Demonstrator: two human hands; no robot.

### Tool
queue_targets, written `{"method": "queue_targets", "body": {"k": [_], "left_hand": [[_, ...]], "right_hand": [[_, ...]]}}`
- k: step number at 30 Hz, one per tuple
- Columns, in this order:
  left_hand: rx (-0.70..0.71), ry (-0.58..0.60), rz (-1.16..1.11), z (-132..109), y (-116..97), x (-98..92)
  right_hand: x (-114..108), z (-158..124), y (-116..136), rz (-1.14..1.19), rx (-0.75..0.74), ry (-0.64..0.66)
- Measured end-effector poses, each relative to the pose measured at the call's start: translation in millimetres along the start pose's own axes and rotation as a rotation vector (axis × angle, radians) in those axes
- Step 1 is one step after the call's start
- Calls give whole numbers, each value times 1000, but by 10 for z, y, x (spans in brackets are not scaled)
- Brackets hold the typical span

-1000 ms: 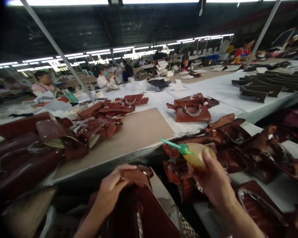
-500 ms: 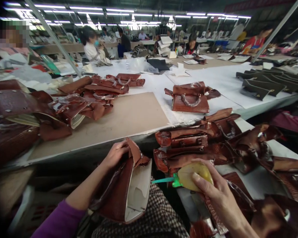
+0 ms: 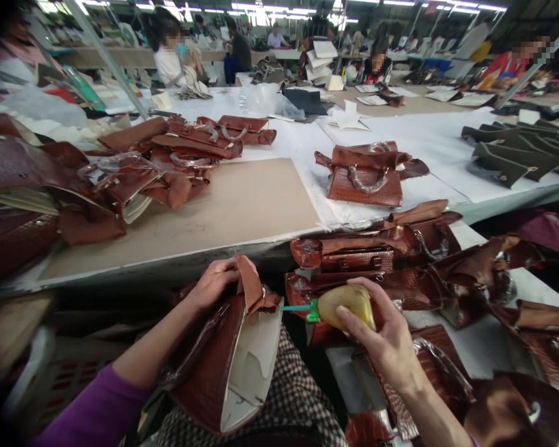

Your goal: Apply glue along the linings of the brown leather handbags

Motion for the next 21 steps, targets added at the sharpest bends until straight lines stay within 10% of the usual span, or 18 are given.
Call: {"method": "queue_targets", "body": {"k": [21], "left_hand": [[43,121,9,24,41,178]], "right_hand": [[122,116,142,-92,-23,238]]}}
Point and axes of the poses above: each hand's wrist, its own z-axis towards the middle knuckle, its own x-axis out of the palm, y = z × x, the point moved 9 cm from there along z, towards the middle knuckle, and after that the axes turned 3 degrees about x, right-handed, at the moved point
